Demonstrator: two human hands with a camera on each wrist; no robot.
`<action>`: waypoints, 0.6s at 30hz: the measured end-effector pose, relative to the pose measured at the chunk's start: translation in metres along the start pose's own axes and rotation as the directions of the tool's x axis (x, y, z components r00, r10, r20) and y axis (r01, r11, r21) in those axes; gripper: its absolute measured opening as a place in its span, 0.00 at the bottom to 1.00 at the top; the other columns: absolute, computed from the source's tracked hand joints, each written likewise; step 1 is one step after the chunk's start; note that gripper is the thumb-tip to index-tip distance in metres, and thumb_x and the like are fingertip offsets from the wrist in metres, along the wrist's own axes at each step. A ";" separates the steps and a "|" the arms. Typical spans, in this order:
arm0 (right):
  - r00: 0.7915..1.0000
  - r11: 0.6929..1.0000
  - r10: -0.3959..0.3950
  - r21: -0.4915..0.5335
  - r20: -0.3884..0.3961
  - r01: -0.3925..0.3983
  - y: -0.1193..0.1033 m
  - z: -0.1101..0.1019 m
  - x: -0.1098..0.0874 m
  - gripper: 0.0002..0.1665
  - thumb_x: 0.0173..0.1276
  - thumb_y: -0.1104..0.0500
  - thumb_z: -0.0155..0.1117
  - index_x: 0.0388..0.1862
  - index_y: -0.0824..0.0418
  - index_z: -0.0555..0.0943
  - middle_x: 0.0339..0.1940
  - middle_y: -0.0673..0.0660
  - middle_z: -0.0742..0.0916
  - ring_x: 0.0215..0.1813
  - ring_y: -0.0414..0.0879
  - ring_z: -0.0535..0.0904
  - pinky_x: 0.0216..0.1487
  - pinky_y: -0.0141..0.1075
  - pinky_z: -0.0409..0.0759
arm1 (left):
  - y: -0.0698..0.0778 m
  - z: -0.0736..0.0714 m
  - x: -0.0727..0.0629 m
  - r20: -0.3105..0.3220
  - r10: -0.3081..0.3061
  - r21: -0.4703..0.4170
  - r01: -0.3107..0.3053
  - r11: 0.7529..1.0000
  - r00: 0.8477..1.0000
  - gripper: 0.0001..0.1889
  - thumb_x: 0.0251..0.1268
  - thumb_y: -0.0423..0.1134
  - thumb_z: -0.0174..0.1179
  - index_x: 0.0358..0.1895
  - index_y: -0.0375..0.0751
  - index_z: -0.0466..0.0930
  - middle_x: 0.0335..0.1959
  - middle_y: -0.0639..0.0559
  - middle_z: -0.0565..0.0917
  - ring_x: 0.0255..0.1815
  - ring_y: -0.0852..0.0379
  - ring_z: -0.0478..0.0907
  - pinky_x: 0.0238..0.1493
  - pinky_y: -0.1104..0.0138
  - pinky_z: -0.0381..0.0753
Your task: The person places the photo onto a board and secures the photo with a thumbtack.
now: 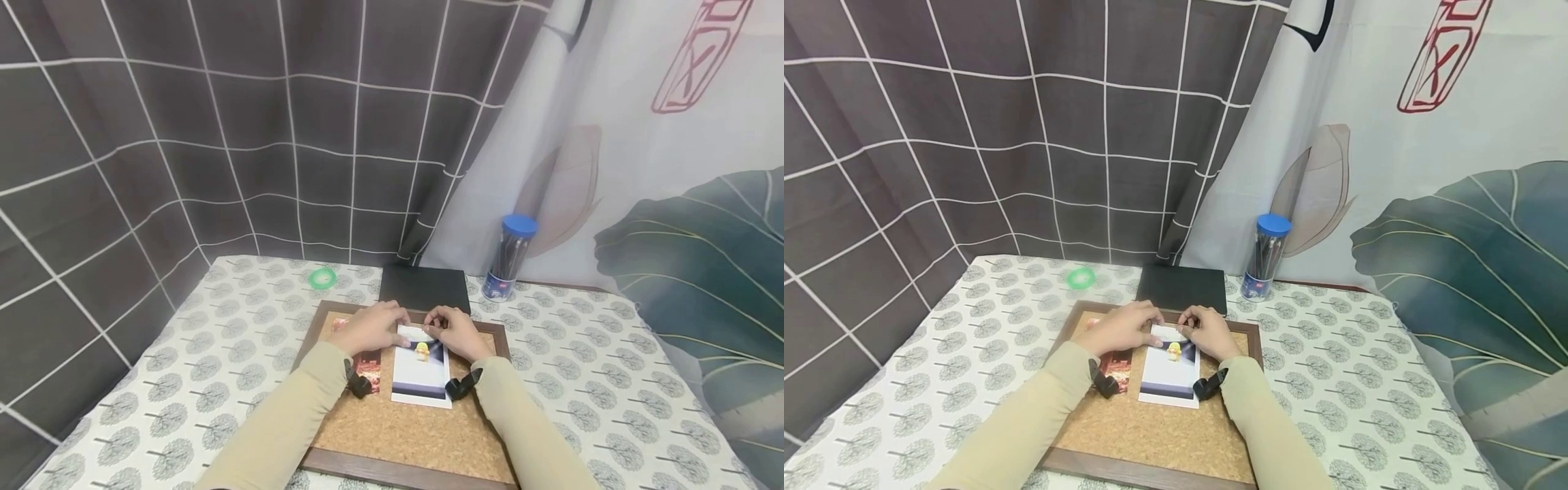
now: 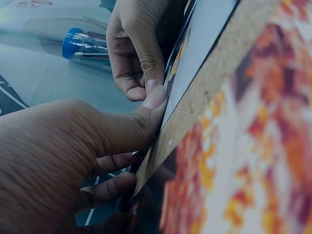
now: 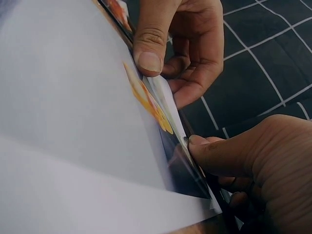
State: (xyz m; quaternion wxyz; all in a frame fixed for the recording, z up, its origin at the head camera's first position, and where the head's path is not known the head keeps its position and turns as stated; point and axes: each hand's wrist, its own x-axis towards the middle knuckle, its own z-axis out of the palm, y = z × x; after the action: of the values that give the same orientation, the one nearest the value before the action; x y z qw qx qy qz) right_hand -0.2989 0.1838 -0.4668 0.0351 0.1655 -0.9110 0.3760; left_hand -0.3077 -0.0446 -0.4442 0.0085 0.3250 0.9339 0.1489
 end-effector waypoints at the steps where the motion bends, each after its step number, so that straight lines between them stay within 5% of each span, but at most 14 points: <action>1: 1.000 1.000 0.003 -0.001 0.000 -0.003 0.000 0.001 0.000 0.04 0.66 0.59 0.70 0.37 0.54 0.83 0.28 0.49 0.78 0.32 0.45 0.70 0.38 0.39 0.68 | -0.001 0.000 0.000 0.000 0.001 0.003 -0.001 1.000 1.000 0.23 0.60 0.62 0.67 0.54 0.57 0.82 0.47 0.62 0.79 0.47 0.59 0.77 0.47 0.56 0.80; 18: 1.000 1.000 -0.005 -0.001 0.014 0.005 0.005 0.001 -0.002 0.03 0.66 0.56 0.70 0.37 0.51 0.83 0.28 0.48 0.78 0.34 0.45 0.70 0.38 0.39 0.68 | -0.002 0.006 -0.002 -0.012 0.012 0.020 -0.012 1.000 1.000 0.23 0.60 0.62 0.67 0.54 0.57 0.82 0.47 0.61 0.79 0.50 0.58 0.75 0.48 0.59 0.79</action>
State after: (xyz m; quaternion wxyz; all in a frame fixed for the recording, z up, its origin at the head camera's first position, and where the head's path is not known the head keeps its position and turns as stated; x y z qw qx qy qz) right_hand -0.2988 0.1865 -0.4715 0.0301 0.1705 -0.9110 0.3742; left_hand -0.3068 -0.0457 -0.4506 -0.0014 0.3297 0.9334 0.1419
